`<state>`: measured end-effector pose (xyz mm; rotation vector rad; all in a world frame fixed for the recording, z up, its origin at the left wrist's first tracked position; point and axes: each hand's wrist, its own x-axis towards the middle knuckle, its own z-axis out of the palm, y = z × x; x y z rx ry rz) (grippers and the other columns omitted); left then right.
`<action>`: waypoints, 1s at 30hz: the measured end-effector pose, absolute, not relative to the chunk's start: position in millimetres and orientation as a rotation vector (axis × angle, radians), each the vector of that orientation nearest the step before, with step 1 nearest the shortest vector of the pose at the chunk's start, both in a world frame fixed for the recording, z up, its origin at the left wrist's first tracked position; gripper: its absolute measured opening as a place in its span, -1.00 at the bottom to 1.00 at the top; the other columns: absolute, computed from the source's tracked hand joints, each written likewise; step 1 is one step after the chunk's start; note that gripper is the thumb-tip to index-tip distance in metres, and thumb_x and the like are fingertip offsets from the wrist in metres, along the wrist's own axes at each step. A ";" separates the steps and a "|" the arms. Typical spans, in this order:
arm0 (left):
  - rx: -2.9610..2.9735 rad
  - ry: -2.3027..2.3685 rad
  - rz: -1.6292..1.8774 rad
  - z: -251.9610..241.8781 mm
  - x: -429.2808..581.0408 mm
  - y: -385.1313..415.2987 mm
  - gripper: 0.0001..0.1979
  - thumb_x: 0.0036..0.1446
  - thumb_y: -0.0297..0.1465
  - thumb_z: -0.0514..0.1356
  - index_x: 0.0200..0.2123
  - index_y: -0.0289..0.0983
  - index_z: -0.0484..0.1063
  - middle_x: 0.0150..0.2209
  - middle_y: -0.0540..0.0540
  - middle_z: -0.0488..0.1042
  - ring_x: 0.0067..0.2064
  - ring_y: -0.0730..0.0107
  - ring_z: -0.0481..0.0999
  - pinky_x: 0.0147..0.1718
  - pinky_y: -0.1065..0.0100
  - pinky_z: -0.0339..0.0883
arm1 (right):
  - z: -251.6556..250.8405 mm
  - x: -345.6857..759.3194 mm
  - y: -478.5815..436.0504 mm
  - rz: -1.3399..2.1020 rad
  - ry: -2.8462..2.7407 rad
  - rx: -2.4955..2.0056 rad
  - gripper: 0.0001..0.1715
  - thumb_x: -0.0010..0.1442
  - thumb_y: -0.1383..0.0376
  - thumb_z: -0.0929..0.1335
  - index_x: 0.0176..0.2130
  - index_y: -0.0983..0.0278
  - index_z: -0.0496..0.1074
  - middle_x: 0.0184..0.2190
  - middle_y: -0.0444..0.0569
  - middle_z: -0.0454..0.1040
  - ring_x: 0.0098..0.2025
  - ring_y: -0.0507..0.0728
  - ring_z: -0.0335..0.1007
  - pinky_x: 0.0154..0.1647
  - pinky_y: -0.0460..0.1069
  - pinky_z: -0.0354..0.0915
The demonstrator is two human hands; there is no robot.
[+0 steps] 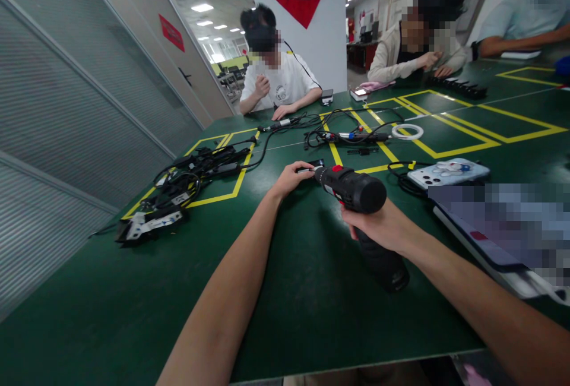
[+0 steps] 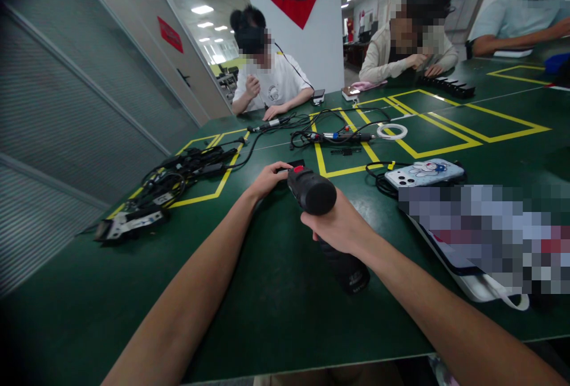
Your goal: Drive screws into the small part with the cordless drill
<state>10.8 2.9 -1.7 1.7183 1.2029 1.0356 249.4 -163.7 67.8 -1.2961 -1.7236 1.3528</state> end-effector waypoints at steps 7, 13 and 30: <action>1.747 1.196 1.025 -1.6 10.0 2.7 -0.67 -0.12 -0.24 0.30 -0.24 -0.26 0.52 -0.18 -0.10 0.53 -0.13 0.27 0.45 0.00 0.21 0.24 | 68.3 249.4 -163.1 1.358 -1.730 -1.265 -0.85 0.04 0.28 0.32 -0.31 0.27 0.35 -0.62 -0.10 0.43 -0.56 0.08 0.37 -0.49 -0.03 0.24; 1.729 1.187 1.030 -3.2 9.5 3.4 -0.68 -0.12 -0.25 0.29 -0.25 -0.25 0.52 -0.18 -0.10 0.53 -0.14 0.29 0.46 -0.01 0.22 0.25 | 69.6 248.0 -163.6 1.349 -1.728 -1.278 -0.90 0.04 0.29 0.32 -0.36 0.27 0.34 -0.64 -0.10 0.42 -0.57 0.07 0.36 -0.50 -0.04 0.23; 1.715 1.217 1.024 -1.5 10.3 2.4 -0.68 -0.12 -0.26 0.29 -0.25 -0.24 0.52 -0.15 -0.10 0.53 -0.11 0.26 0.46 -0.01 0.22 0.25 | 70.6 248.4 -164.4 1.364 -1.712 -1.255 -0.79 0.03 0.29 0.32 -0.25 0.26 0.33 -0.62 -0.13 0.41 -0.56 0.09 0.38 -0.47 -0.02 0.26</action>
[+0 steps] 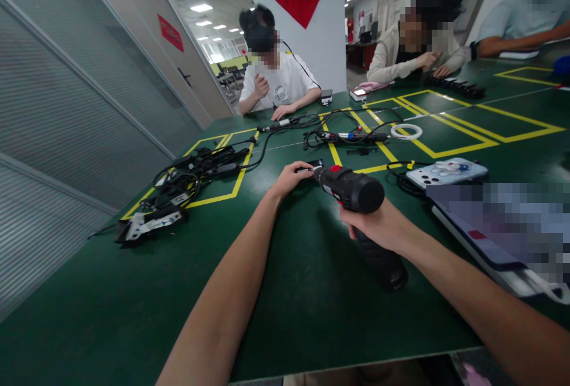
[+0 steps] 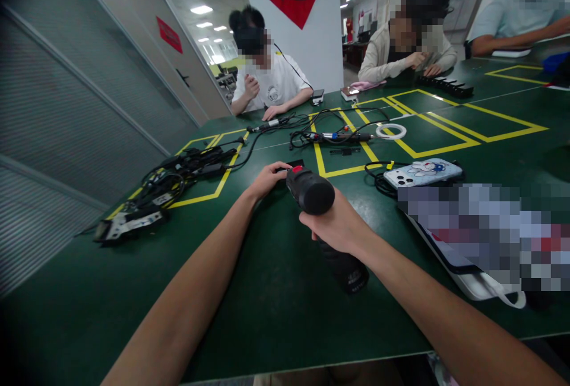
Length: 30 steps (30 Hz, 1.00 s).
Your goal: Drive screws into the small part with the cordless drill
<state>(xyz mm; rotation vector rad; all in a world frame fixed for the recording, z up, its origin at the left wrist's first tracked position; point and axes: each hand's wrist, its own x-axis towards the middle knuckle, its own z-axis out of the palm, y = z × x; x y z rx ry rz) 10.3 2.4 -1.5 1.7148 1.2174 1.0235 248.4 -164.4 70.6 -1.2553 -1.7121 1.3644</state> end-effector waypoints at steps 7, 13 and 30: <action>1.707 1.194 1.029 -2.3 10.5 2.7 -0.69 -0.12 -0.26 0.29 -0.25 -0.25 0.51 -0.18 -0.10 0.53 -0.15 0.28 0.45 -0.03 0.22 0.26 | 70.4 249.4 -165.0 1.361 -1.715 -1.258 -0.79 0.04 0.29 0.32 -0.25 0.27 0.33 -0.61 -0.12 0.42 -0.55 0.08 0.38 -0.48 -0.03 0.24; 1.712 1.215 1.016 -0.8 11.2 1.4 -0.68 -0.12 -0.26 0.29 -0.25 -0.25 0.52 -0.17 -0.10 0.53 -0.13 0.27 0.45 -0.03 0.22 0.26 | 66.8 249.5 -163.2 1.371 -1.704 -1.243 -0.76 0.03 0.28 0.33 -0.23 0.28 0.33 -0.60 -0.11 0.42 -0.55 0.09 0.39 -0.48 -0.02 0.26; 1.738 1.210 1.029 -1.0 10.7 1.9 -0.68 -0.12 -0.25 0.29 -0.25 -0.24 0.53 -0.17 -0.10 0.53 -0.11 0.25 0.46 0.02 0.20 0.24 | 71.4 248.9 -164.9 1.365 -1.709 -1.266 -0.78 0.05 0.28 0.33 -0.23 0.26 0.32 -0.61 -0.13 0.42 -0.56 0.09 0.39 -0.49 -0.03 0.25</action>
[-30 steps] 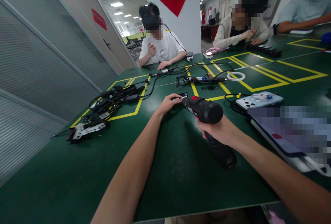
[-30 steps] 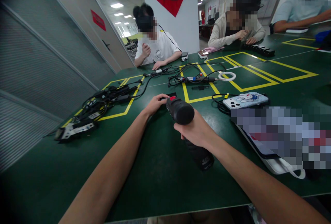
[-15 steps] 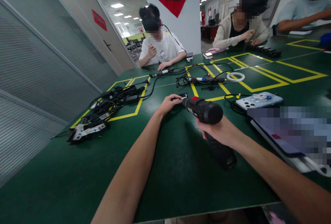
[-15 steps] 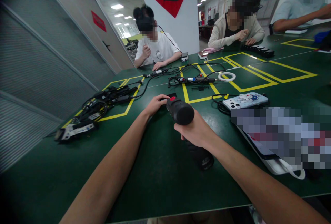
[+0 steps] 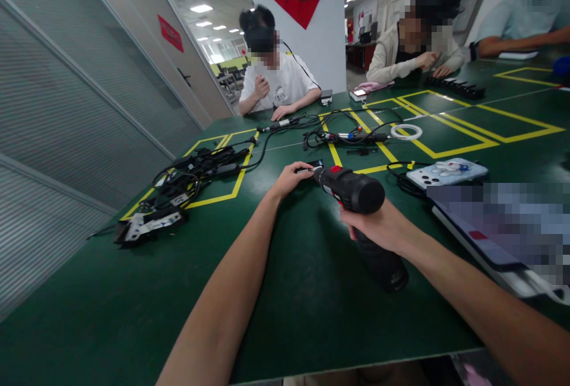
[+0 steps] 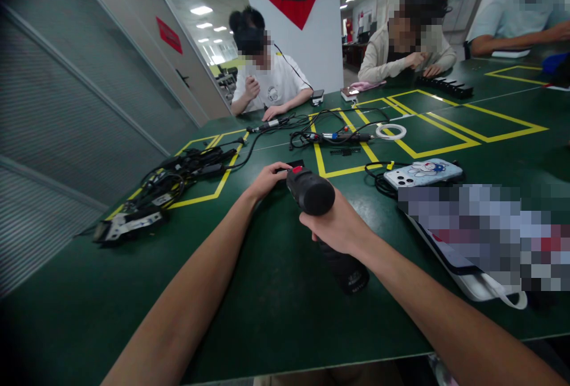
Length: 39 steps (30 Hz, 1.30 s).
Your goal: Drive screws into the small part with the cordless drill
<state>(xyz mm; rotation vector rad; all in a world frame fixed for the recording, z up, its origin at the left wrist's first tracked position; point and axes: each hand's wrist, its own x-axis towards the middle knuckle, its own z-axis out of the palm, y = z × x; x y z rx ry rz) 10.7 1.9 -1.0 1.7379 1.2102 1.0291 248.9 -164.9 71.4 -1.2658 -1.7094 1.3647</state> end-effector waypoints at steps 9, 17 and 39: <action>1.737 1.196 1.009 -1.6 9.3 2.4 -0.68 -0.10 -0.25 0.28 -0.23 -0.25 0.51 -0.17 -0.10 0.53 -0.13 0.27 0.46 0.01 0.20 0.24 | 70.4 247.5 -164.3 1.354 -1.728 -1.280 -0.86 0.05 0.30 0.31 -0.31 0.27 0.33 -0.63 -0.11 0.41 -0.56 0.08 0.37 -0.49 -0.04 0.23; 1.737 1.197 1.000 0.0 9.5 2.0 -0.69 -0.09 -0.27 0.28 -0.23 -0.26 0.51 -0.15 -0.12 0.53 -0.12 0.25 0.45 0.00 0.21 0.25 | 69.2 248.3 -164.4 1.347 -1.722 -1.277 -0.79 0.05 0.28 0.32 -0.25 0.28 0.34 -0.62 -0.12 0.42 -0.56 0.08 0.38 -0.49 -0.04 0.23; 1.747 1.193 1.019 -2.9 9.4 3.7 -0.68 -0.09 -0.25 0.27 -0.24 -0.26 0.52 -0.18 -0.10 0.53 -0.15 0.28 0.46 -0.02 0.23 0.26 | 75.3 247.3 -166.0 1.331 -1.711 -1.303 -0.84 0.03 0.29 0.32 -0.30 0.27 0.32 -0.65 -0.14 0.40 -0.58 0.06 0.36 -0.53 -0.06 0.21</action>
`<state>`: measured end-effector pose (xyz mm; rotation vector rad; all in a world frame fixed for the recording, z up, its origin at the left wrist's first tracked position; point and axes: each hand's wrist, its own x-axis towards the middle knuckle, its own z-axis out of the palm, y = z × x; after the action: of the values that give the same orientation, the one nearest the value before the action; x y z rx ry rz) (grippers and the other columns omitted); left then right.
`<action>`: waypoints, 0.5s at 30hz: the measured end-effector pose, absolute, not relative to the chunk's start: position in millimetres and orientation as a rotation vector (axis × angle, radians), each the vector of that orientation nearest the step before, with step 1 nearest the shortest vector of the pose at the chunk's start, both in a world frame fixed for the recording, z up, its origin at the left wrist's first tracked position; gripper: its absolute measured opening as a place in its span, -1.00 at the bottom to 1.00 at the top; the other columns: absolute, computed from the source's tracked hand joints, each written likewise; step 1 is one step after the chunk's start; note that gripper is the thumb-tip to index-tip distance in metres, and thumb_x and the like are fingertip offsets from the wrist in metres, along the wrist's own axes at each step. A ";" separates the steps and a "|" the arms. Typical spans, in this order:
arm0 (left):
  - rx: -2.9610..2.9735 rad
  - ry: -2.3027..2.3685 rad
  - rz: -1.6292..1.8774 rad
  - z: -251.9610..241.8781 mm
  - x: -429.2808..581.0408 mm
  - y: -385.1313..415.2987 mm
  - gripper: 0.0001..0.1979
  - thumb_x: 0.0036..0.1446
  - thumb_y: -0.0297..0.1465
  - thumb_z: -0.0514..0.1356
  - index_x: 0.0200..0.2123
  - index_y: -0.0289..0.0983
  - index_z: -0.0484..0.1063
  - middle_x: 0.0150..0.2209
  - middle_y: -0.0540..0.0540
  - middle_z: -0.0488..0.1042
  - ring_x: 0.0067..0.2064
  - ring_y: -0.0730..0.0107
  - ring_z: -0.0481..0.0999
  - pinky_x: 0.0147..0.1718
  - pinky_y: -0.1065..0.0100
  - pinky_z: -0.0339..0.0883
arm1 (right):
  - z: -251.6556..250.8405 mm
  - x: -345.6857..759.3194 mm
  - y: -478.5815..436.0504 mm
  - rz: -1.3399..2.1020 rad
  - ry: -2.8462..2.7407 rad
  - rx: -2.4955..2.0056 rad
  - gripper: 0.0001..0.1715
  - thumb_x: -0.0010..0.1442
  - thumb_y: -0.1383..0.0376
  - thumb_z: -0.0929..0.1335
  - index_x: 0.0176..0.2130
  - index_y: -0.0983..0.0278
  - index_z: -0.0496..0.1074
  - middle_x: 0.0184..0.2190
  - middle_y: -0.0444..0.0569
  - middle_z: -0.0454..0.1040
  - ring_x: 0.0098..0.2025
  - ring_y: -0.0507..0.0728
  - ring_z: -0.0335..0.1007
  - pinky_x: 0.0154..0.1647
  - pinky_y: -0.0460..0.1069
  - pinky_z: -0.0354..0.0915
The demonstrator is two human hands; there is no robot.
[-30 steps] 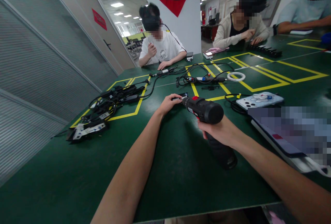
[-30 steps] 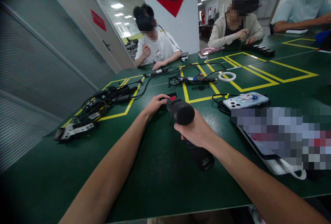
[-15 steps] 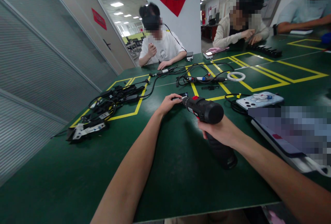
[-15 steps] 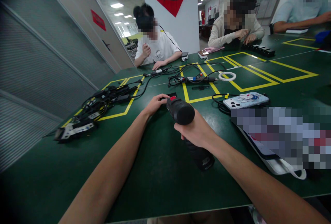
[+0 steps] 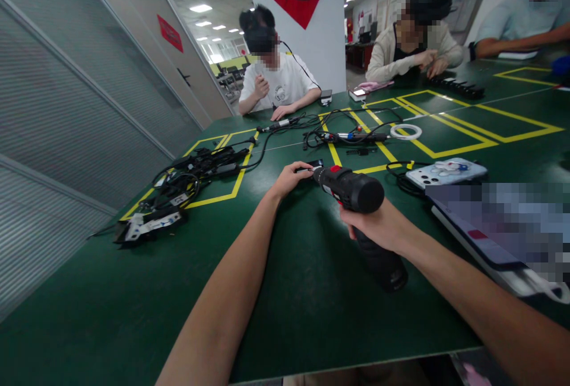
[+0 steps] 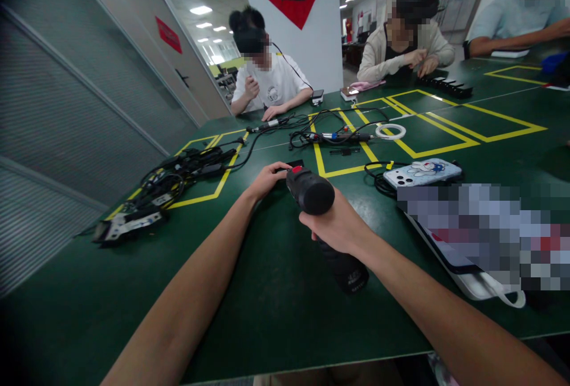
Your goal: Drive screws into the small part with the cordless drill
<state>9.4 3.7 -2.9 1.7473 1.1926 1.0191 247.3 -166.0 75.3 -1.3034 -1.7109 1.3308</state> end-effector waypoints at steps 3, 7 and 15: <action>1.742 1.202 1.015 -2.6 9.6 3.3 -0.68 -0.09 -0.25 0.27 -0.24 -0.26 0.51 -0.18 -0.10 0.53 -0.14 0.27 0.46 -0.03 0.23 0.26 | 76.4 246.8 -166.5 1.333 -1.704 -1.312 -0.83 0.02 0.29 0.32 -0.30 0.27 0.32 -0.65 -0.14 0.41 -0.58 0.06 0.36 -0.53 -0.06 0.21; 1.757 1.200 1.013 -2.3 8.8 3.6 -0.69 -0.09 -0.25 0.28 -0.24 -0.25 0.51 -0.18 -0.09 0.53 -0.15 0.28 0.46 -0.03 0.23 0.26 | 76.3 247.0 -166.3 1.346 -1.688 -1.310 -0.81 0.02 0.30 0.33 -0.28 0.28 0.32 -0.64 -0.14 0.41 -0.58 0.06 0.36 -0.53 -0.06 0.21; 1.742 1.189 1.016 -3.1 8.6 3.8 -0.68 -0.10 -0.25 0.28 -0.24 -0.25 0.51 -0.18 -0.09 0.53 -0.16 0.29 0.46 -0.04 0.24 0.27 | 76.4 247.7 -166.5 1.335 -1.702 -1.309 -0.82 0.01 0.31 0.32 -0.29 0.28 0.34 -0.64 -0.13 0.41 -0.57 0.07 0.36 -0.53 -0.06 0.20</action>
<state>8.6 3.8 -3.1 1.7419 1.1889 1.0159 247.7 -166.5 76.4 -1.3091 -1.7021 1.3350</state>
